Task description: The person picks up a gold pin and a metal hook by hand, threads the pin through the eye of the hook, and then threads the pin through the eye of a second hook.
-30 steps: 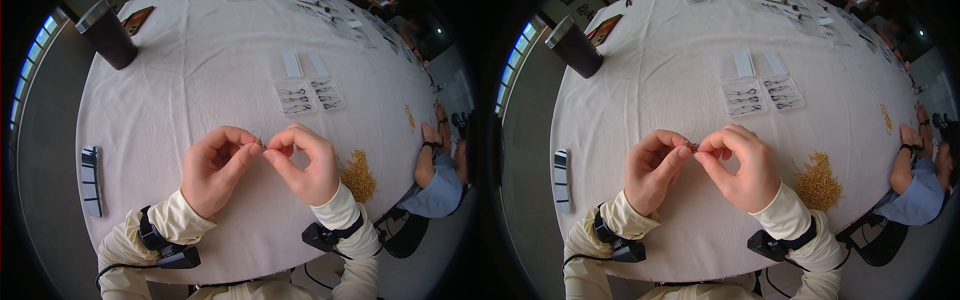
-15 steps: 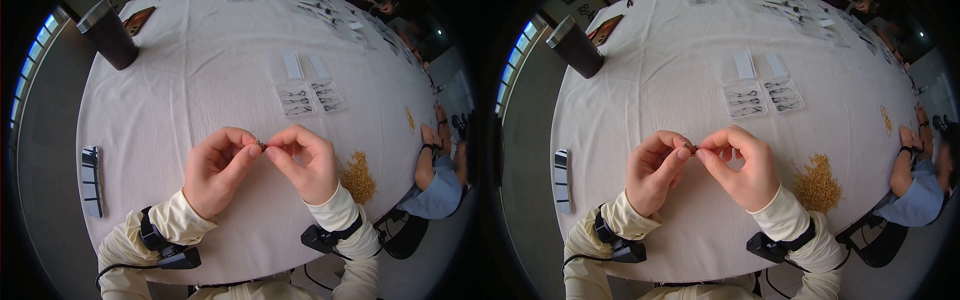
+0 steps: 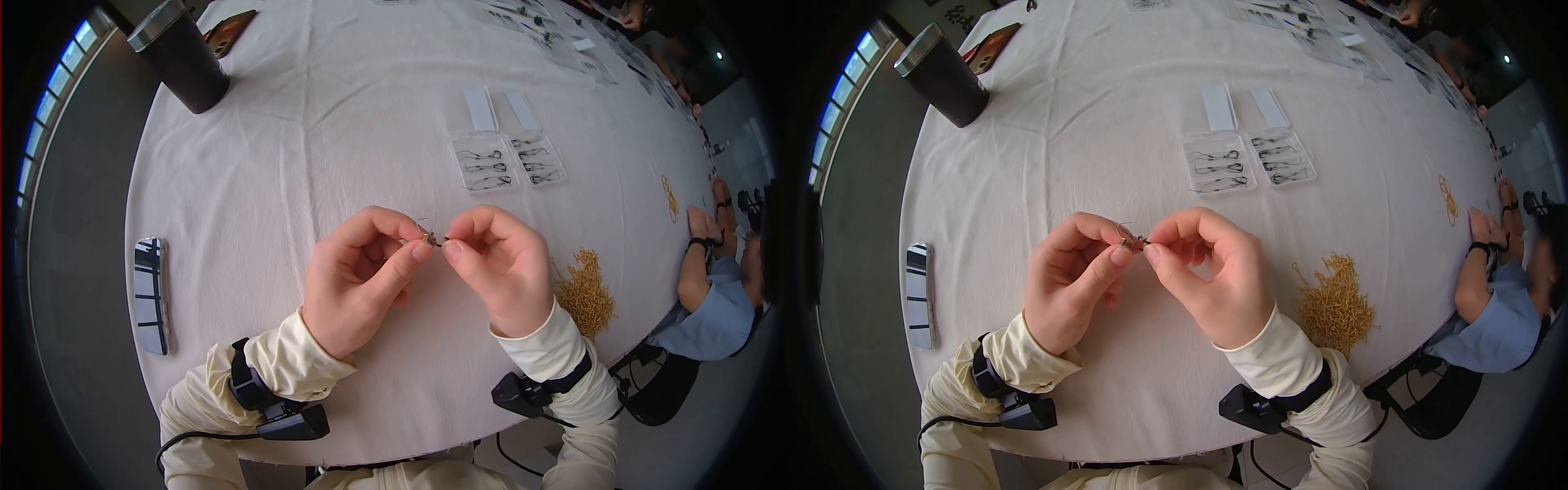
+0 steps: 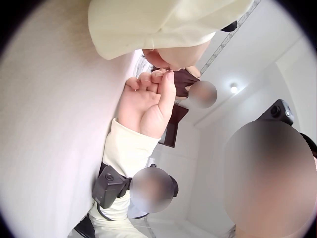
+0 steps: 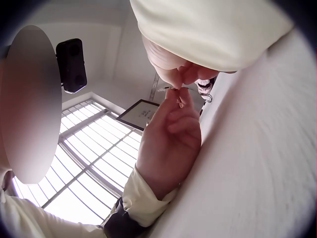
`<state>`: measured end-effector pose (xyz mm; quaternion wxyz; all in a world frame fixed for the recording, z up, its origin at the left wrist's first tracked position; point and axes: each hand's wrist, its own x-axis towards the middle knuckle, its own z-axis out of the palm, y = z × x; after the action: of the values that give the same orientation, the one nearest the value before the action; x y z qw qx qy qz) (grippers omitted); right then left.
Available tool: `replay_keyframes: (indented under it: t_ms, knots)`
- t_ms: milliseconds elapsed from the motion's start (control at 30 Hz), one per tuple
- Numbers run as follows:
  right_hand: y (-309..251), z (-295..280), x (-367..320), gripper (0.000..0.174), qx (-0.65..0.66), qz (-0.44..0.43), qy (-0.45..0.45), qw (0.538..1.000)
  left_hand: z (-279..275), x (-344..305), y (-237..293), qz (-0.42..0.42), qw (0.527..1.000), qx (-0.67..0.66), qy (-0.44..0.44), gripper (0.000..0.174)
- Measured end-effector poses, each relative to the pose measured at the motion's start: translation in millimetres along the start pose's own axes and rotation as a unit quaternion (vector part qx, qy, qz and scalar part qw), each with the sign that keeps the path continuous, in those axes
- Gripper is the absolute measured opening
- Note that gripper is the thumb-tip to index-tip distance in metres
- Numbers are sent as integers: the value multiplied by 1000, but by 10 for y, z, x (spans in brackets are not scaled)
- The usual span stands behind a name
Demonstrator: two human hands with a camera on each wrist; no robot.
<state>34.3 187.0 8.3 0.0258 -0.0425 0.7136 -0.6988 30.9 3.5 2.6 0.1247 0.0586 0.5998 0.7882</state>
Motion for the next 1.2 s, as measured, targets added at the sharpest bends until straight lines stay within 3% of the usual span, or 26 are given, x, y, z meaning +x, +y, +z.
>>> replay_keyframes:
  t_ms: [433,700,900,1100,1200]
  knots:
    - [-63,-82,-5,8,-7,22,-2,1000,-18,24,-10,45,998,-17,-36,8]
    - [-107,-179,-1,8,-42,25,-32,998,-9,-4,87,-23,998,48,20,7]
    - [-104,-226,30,10,-80,25,-42,996,-43,12,21,18,999,-17,22,5]
    - [-144,-217,32,9,-41,45,-53,997,-36,1,-25,50,998,40,9,6]
    - [-121,-229,32,9,-22,31,-57,998,-36,0,-1,23,1000,9,19,6]
